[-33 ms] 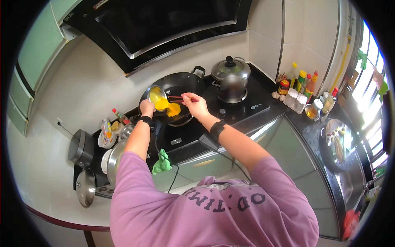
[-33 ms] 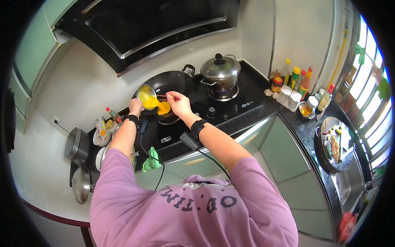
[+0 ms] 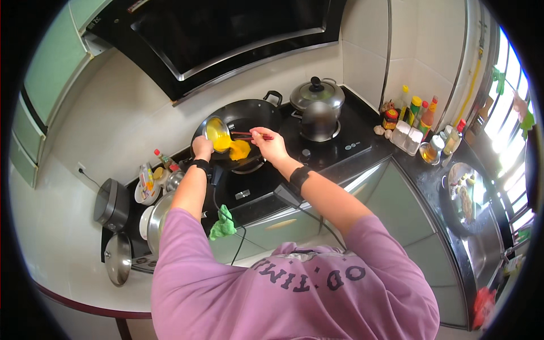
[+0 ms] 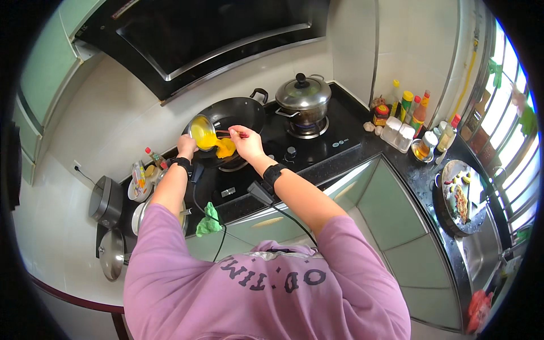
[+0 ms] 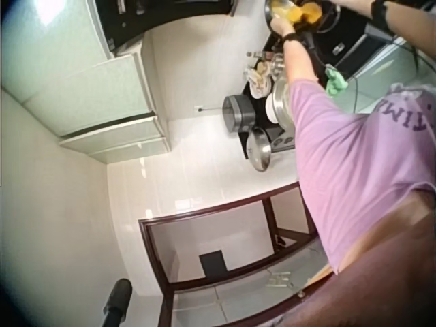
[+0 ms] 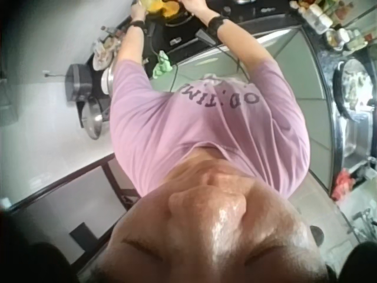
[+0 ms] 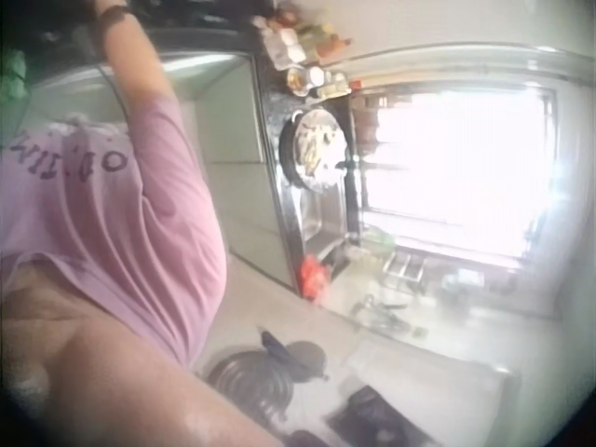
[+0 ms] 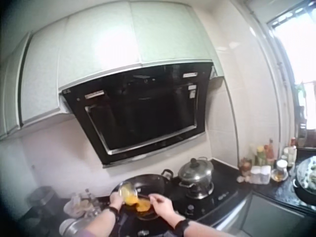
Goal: The recorder cracks two eggs into a small bowl, retrieves chopsticks from a nearby appliance, beats the eggs, and pours them into a frying pan on the stove.
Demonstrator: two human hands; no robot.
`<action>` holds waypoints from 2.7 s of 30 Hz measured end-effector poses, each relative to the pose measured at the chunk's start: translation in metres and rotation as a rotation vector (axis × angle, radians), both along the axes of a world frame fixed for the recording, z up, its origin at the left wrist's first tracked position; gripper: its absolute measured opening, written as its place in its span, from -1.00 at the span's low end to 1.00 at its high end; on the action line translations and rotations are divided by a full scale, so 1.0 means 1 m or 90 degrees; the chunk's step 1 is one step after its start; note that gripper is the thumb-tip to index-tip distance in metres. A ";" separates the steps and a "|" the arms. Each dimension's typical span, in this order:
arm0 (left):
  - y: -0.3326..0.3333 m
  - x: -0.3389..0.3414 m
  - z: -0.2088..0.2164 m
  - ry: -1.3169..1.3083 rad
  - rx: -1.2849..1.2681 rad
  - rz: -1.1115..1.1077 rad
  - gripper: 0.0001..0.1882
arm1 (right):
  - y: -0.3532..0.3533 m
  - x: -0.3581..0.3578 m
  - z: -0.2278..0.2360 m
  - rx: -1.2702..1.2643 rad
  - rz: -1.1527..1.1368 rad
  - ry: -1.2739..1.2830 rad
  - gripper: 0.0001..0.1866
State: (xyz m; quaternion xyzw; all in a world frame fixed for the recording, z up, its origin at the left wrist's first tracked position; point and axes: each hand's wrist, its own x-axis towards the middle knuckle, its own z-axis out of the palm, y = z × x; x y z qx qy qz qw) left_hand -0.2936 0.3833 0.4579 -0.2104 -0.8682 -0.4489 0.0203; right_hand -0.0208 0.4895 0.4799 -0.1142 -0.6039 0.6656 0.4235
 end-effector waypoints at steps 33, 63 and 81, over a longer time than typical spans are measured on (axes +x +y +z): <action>-0.022 0.122 0.013 0.521 -0.108 -0.161 -0.93 | -0.009 0.054 -0.031 0.071 -0.112 -0.033 -0.81; -0.014 0.153 0.031 0.581 -0.088 -0.120 -0.90 | -0.003 0.097 -0.021 0.017 -0.009 0.055 -0.77; -0.013 0.082 -0.015 0.363 0.001 0.091 -0.79 | -0.008 0.107 -0.025 0.011 -0.013 0.044 -0.78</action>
